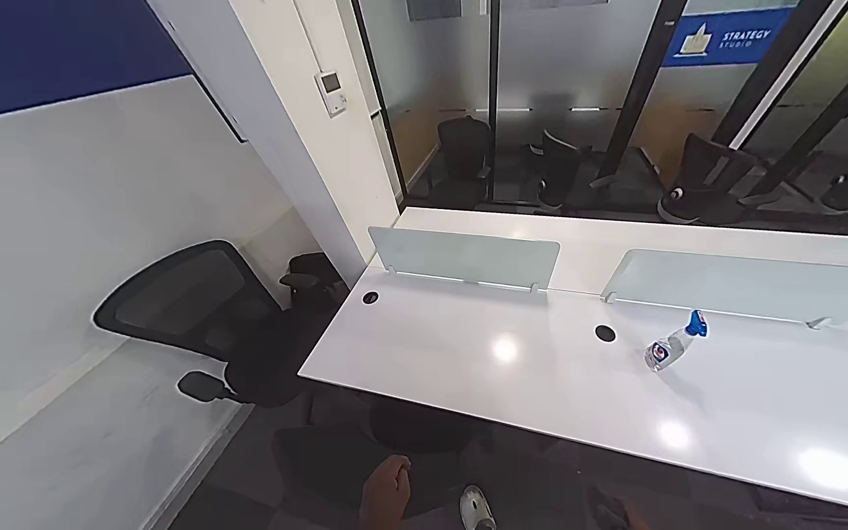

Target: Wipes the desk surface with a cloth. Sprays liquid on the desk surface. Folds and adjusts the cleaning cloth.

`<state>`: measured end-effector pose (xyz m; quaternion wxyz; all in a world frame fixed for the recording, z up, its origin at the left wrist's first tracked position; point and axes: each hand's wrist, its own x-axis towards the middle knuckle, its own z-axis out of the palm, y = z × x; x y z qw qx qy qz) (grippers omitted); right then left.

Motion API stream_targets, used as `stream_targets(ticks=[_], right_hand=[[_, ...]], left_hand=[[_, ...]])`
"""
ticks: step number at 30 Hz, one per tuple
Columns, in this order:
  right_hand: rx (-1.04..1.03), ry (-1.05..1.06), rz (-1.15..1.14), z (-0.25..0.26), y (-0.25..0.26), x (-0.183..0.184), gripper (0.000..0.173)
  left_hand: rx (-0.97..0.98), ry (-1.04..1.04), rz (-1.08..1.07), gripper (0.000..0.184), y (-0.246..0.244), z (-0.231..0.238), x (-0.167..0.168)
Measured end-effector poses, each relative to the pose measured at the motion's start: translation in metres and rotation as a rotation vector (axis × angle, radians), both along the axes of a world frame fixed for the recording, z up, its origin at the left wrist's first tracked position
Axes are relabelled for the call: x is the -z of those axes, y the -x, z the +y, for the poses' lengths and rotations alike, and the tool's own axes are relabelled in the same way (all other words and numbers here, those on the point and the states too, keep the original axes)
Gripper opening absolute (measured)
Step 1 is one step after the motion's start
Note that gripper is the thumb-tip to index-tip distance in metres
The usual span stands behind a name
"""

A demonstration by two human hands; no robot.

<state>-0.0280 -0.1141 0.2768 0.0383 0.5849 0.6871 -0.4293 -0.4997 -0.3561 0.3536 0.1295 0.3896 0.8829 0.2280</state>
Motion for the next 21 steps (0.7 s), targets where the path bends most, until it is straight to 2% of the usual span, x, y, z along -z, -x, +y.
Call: stream_targets(ticks=[3,7,9,11,13,14,16,17,19,21], right_hand=[[0.003,-0.079,0.307,-0.009,0.019,-0.003,0.065],[0.242,0.054,0.785,-0.03,0.033,-0.04,0.063],[0.347,0.132,1.026,-0.049,0.027,-0.07,0.059],[0.454,0.09,1.157,-0.07,0.015,-0.111,0.049],[0.737,-0.173,1.051,-0.086,0.017,-0.153,0.027],[0.832,-0.209,0.93,-0.095,0.018,-0.186,0.028],[0.874,0.041,0.581,-0.106,0.029,-0.288,0.034],[0.892,0.083,0.511,-0.109,0.038,-0.322,0.035],[0.885,0.01,0.604,-0.116,0.055,-0.347,0.03],[0.76,-0.012,0.698,-0.125,0.061,-0.351,0.025]], left_hand=[[-0.036,-0.044,0.053,0.026,-0.002,-0.002,0.002],[-0.097,-0.299,0.149,0.024,-0.027,-0.006,0.006],[-0.015,-0.386,0.047,0.025,-0.069,-0.005,0.0],[0.163,-0.449,-0.086,0.026,-0.127,0.002,-0.008],[0.339,-0.501,-0.276,0.031,-0.177,0.006,-0.012],[0.385,-0.479,-0.382,0.035,-0.196,0.003,-0.014],[0.362,-0.382,-0.606,0.04,-0.223,-0.006,-0.028],[0.315,-0.386,-0.701,0.042,-0.231,-0.008,-0.03],[0.223,-0.48,-0.777,0.044,-0.233,-0.009,-0.042],[0.178,-0.584,-0.656,0.05,-0.23,-0.021,-0.055]])
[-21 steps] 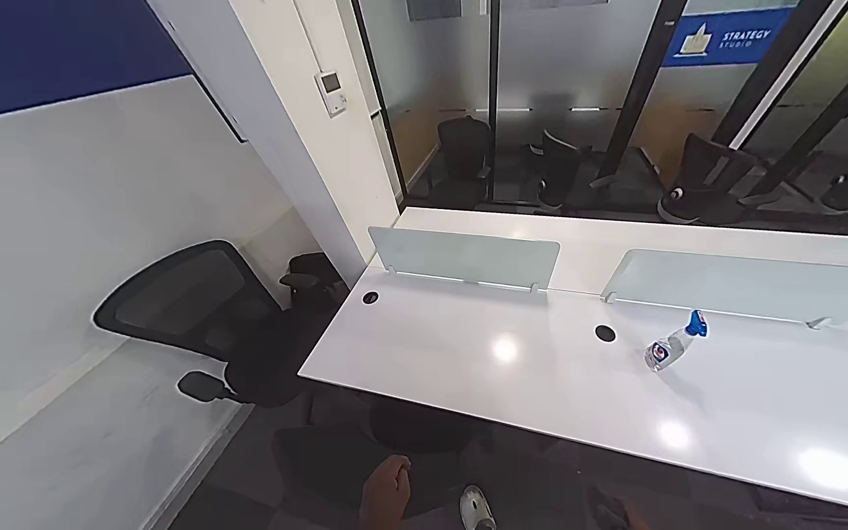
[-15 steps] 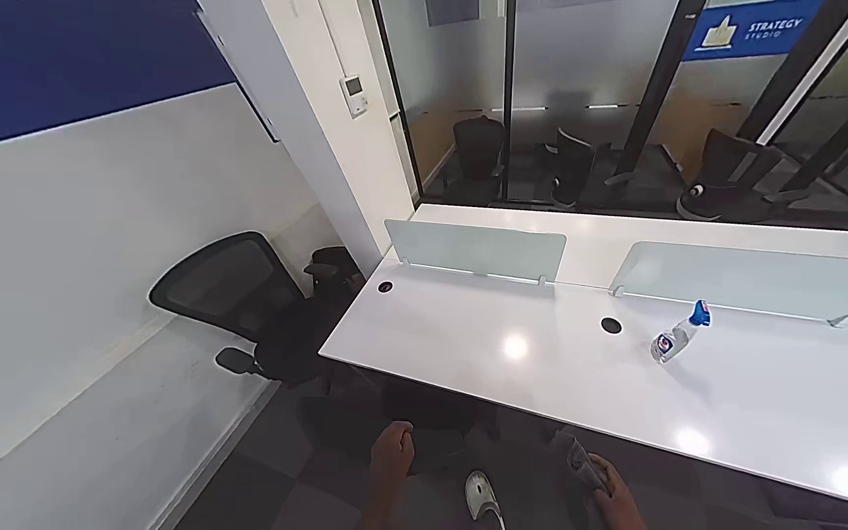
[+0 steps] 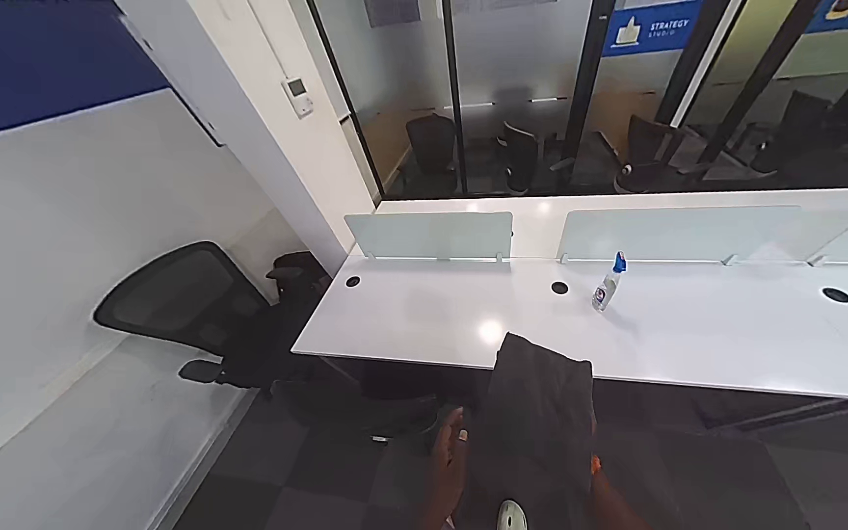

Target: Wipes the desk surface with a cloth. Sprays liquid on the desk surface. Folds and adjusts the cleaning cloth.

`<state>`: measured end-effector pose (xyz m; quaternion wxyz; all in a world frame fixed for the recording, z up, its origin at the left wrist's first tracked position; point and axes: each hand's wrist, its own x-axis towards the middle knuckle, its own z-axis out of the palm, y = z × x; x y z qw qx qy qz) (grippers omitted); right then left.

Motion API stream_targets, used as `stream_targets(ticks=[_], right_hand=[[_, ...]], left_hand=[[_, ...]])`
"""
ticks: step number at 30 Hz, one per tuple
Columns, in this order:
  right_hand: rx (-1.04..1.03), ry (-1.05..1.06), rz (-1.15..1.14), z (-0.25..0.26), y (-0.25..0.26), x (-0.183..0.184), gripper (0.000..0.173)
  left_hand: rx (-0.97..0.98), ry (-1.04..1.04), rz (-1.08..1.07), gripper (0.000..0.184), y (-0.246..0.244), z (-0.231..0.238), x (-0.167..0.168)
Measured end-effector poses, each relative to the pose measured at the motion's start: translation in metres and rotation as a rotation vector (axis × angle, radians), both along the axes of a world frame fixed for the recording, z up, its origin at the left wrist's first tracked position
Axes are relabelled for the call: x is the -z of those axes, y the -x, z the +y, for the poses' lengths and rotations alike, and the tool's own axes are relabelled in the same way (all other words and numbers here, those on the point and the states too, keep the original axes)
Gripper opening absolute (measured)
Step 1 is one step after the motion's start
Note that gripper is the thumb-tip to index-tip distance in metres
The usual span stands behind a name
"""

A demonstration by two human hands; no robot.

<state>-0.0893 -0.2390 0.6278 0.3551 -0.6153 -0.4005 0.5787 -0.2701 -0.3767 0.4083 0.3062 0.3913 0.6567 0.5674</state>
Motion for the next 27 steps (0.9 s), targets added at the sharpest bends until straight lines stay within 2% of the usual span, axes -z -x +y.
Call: stream_targets(ticks=[1,3,4,5,6,7,9,10,11,12,14,20,23,27], right_hand=[[-0.041,0.023,0.046,-0.005,0.0,-0.002,0.029],[0.019,0.114,0.23,-0.008,0.004,0.006,0.037],[0.038,0.108,0.381,-0.012,0.01,0.029,0.038],[-0.006,0.004,0.552,-0.019,0.015,0.074,0.039],[-0.113,-0.258,0.741,-0.028,0.025,0.143,0.045],[-0.184,-0.277,0.79,-0.04,0.037,0.174,0.049],[-0.406,-0.252,0.606,-0.077,0.062,0.18,0.066],[-0.546,-0.36,0.494,-0.094,0.078,0.192,0.08],[-0.697,-0.58,0.381,-0.104,0.096,0.207,0.091],[-0.743,-0.765,0.234,-0.114,0.112,0.215,0.096],[-0.76,-0.916,0.064,-0.134,0.133,0.22,0.092],[-0.853,-1.021,0.006,-0.206,0.19,0.217,0.079],[-0.987,-0.984,0.073,-0.233,0.216,0.217,0.09],[-0.94,-0.715,0.265,-0.245,0.242,0.222,0.094]], left_hand=[[-0.036,-0.04,0.113,0.055,0.0,-0.008,-0.009],[-0.055,-0.104,0.389,0.059,-0.001,-0.019,-0.032],[-0.027,-0.114,0.472,0.06,-0.002,-0.026,-0.043],[0.026,-0.106,0.482,0.061,-0.006,-0.034,-0.052],[0.097,-0.074,0.427,0.064,-0.012,-0.04,-0.058],[0.158,-0.05,0.333,0.07,-0.015,-0.045,-0.059],[0.189,0.037,0.078,0.078,-0.017,-0.053,-0.061],[0.124,0.084,-0.066,0.074,-0.018,-0.06,-0.063],[0.01,0.14,-0.166,0.06,-0.017,-0.066,-0.064],[-0.061,0.174,-0.238,0.05,-0.011,-0.072,-0.063],[-0.145,0.142,-0.333,0.039,0.007,-0.09,-0.059],[-0.228,-0.002,-0.342,0.03,0.075,-0.177,-0.056],[-0.233,-0.015,-0.343,0.032,0.115,-0.224,-0.054],[-0.246,0.013,-0.323,0.029,0.166,-0.282,-0.054]])
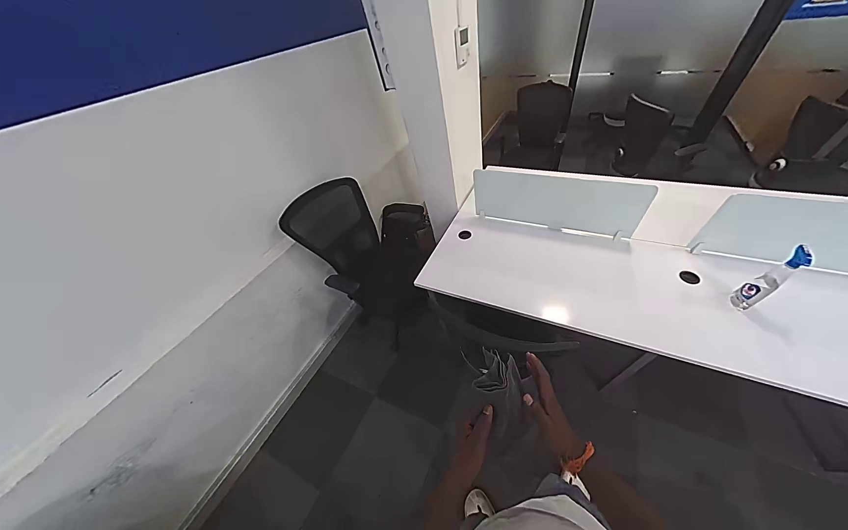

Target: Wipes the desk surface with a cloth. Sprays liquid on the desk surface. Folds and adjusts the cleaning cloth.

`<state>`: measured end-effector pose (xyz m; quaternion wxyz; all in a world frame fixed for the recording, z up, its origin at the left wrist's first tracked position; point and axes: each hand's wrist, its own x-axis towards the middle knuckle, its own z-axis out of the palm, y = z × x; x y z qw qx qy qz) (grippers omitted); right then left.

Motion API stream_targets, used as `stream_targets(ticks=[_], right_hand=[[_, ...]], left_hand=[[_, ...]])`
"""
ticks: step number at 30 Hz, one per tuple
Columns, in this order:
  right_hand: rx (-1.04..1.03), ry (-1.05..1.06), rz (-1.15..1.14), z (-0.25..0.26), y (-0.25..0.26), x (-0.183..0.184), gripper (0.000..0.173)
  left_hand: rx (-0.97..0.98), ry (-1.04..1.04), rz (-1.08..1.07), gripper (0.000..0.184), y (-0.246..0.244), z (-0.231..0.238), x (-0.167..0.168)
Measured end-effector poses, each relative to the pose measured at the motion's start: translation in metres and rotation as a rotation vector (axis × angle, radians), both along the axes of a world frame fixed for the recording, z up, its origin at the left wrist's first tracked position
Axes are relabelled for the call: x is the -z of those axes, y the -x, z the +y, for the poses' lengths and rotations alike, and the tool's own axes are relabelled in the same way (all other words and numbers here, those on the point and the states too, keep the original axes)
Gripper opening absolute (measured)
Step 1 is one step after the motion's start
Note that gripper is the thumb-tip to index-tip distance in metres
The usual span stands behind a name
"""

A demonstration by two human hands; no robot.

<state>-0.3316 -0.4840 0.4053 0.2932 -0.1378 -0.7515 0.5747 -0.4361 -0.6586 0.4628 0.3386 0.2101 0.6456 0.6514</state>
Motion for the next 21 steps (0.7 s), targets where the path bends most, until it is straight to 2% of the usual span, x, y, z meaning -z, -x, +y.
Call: stream_targets(ticks=[2,4,7,8,10,12,14,16,19,20,21], right_hand=[[-0.051,0.227,-0.109,0.001,0.008,0.012,0.095],[-0.196,0.463,-0.224,-0.002,0.015,0.016,0.096],[-0.364,0.602,-0.211,-0.021,0.026,0.001,0.102],[-0.381,0.67,-0.178,-0.027,0.032,-0.002,0.095],[-0.367,0.836,-0.108,-0.034,0.049,0.001,0.069],[-0.306,0.882,-0.083,-0.033,0.074,0.007,0.053],[-0.27,0.859,-0.089,-0.022,0.098,0.012,0.058],[-0.297,0.796,-0.094,-0.007,0.121,0.011,0.065],[-0.318,0.783,-0.151,0.014,0.156,0.013,0.072],[-0.327,0.821,-0.2,0.022,0.168,0.015,0.068],[-0.338,0.883,-0.261,0.03,0.179,0.017,0.057]], left_hand=[[0.002,0.029,-0.072,0.029,0.022,-0.028,-0.009],[-0.033,0.032,-0.175,0.036,0.041,-0.048,-0.016],[-0.046,0.015,-0.312,0.05,0.068,-0.064,-0.012],[-0.04,0.022,-0.33,0.05,0.077,-0.067,-0.008],[-0.043,0.076,-0.347,0.045,0.093,-0.069,0.005],[-0.074,0.179,-0.352,0.047,0.113,-0.068,0.02],[-0.124,0.222,-0.349,0.047,0.136,-0.064,0.038],[-0.174,0.195,-0.325,0.039,0.16,-0.056,0.057],[-0.196,0.147,-0.299,0.033,0.192,-0.046,0.066],[-0.198,0.141,-0.285,0.034,0.203,-0.042,0.065],[-0.201,0.134,-0.266,0.034,0.215,-0.038,0.065]])
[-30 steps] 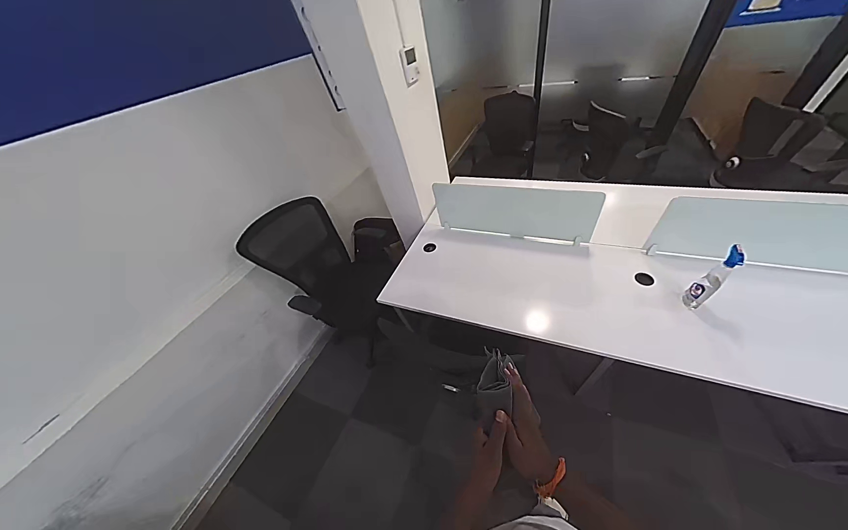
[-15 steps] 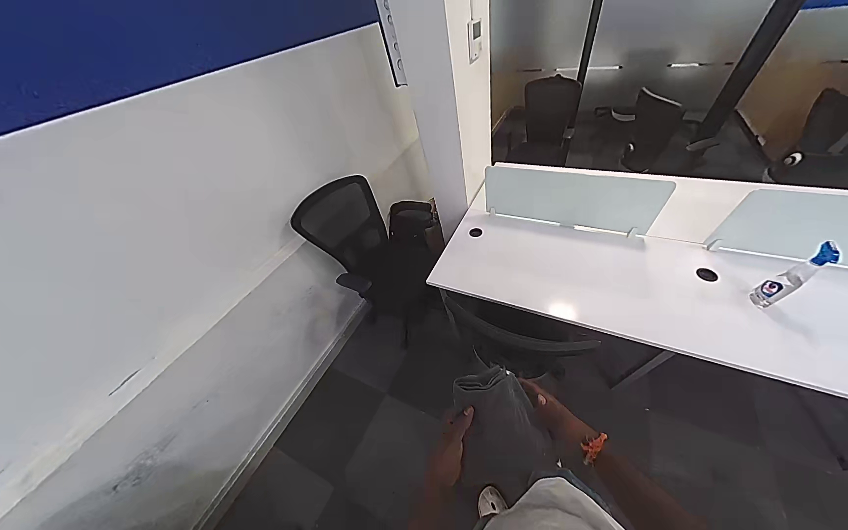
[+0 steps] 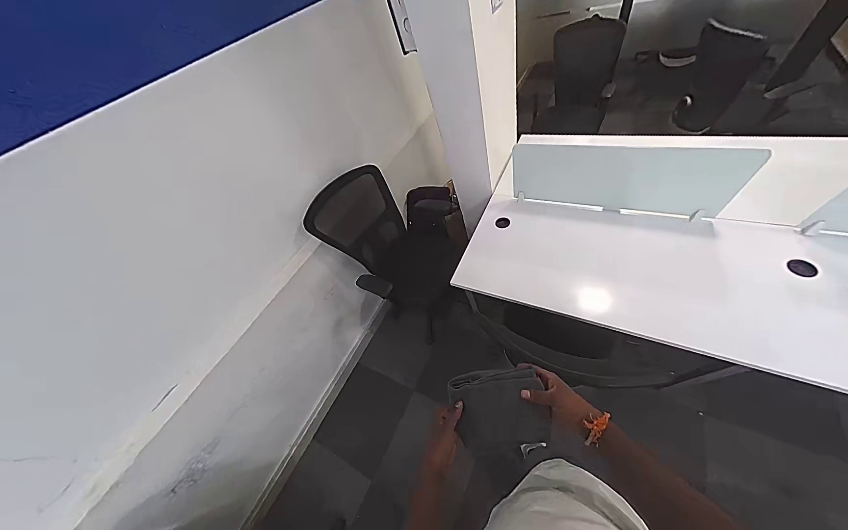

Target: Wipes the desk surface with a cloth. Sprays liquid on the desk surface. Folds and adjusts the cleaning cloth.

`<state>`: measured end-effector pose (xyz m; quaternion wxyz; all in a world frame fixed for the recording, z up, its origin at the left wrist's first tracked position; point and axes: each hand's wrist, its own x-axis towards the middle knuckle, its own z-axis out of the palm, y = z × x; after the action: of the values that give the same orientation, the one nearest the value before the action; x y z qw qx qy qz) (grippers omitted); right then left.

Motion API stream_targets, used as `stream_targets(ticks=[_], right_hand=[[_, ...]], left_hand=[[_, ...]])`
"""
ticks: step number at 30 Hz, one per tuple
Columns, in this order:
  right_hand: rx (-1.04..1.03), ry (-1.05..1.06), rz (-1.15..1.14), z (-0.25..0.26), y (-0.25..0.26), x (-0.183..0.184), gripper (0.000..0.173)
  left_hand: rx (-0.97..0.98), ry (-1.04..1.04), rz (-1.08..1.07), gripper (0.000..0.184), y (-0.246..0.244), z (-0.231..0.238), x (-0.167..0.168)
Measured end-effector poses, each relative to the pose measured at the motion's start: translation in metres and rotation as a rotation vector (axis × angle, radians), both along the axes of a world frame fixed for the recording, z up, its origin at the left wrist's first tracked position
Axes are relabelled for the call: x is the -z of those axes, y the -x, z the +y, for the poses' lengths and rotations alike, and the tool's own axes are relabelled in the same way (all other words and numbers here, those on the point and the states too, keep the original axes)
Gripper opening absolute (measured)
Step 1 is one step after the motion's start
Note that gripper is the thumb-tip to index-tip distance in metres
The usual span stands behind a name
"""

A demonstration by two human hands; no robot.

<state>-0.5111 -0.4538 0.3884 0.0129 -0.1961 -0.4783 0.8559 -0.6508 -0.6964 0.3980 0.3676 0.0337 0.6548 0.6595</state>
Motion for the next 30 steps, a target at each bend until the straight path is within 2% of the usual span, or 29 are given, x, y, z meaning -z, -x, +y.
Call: stream_targets(ticks=[1,2,5,6,9,12,14,16,19,23,25,30], right_hand=[[-0.033,0.076,-0.072,0.006,0.011,0.003,0.043],[-0.07,0.137,-0.131,0.011,0.022,0.007,0.037],[-0.13,0.183,-0.12,0.022,0.053,0.008,0.027],[-0.121,0.174,-0.059,0.022,0.062,0.006,0.031],[-0.021,-0.043,0.187,0.024,0.095,0.001,0.066],[0.129,-0.216,0.297,0.017,0.132,-0.009,0.079],[0.191,-0.285,0.312,0.008,0.154,-0.006,0.083],[0.247,-0.376,0.31,-0.002,0.177,0.0,0.087],[0.322,-0.528,0.243,-0.023,0.208,-0.002,0.092],[0.407,-0.751,0.187,-0.055,0.236,-0.005,0.089],[0.425,-0.772,0.182,-0.068,0.242,-0.011,0.089],[0.639,-0.705,0.09,-0.099,0.245,-0.013,0.082]], left_hand=[[0.006,-0.003,0.018,0.034,0.011,0.002,-0.001],[0.017,0.0,0.039,0.033,0.022,0.004,-0.004],[0.045,-0.002,0.103,0.027,0.053,0.011,-0.01],[0.049,-0.005,0.119,0.027,0.062,0.011,-0.011],[-0.005,0.043,0.2,0.028,0.092,0.018,-0.009],[-0.074,0.108,0.395,0.057,0.129,0.03,0.004],[-0.089,0.206,0.478,0.057,0.145,0.041,0.003],[0.087,0.218,0.497,0.05,0.157,0.05,-0.003],[0.364,0.068,0.48,0.052,0.172,0.064,-0.01],[0.494,0.017,0.52,0.062,0.208,0.071,-0.014],[0.572,0.053,0.544,0.066,0.229,0.069,-0.016],[0.816,0.058,0.717,0.055,0.259,0.066,-0.02]])
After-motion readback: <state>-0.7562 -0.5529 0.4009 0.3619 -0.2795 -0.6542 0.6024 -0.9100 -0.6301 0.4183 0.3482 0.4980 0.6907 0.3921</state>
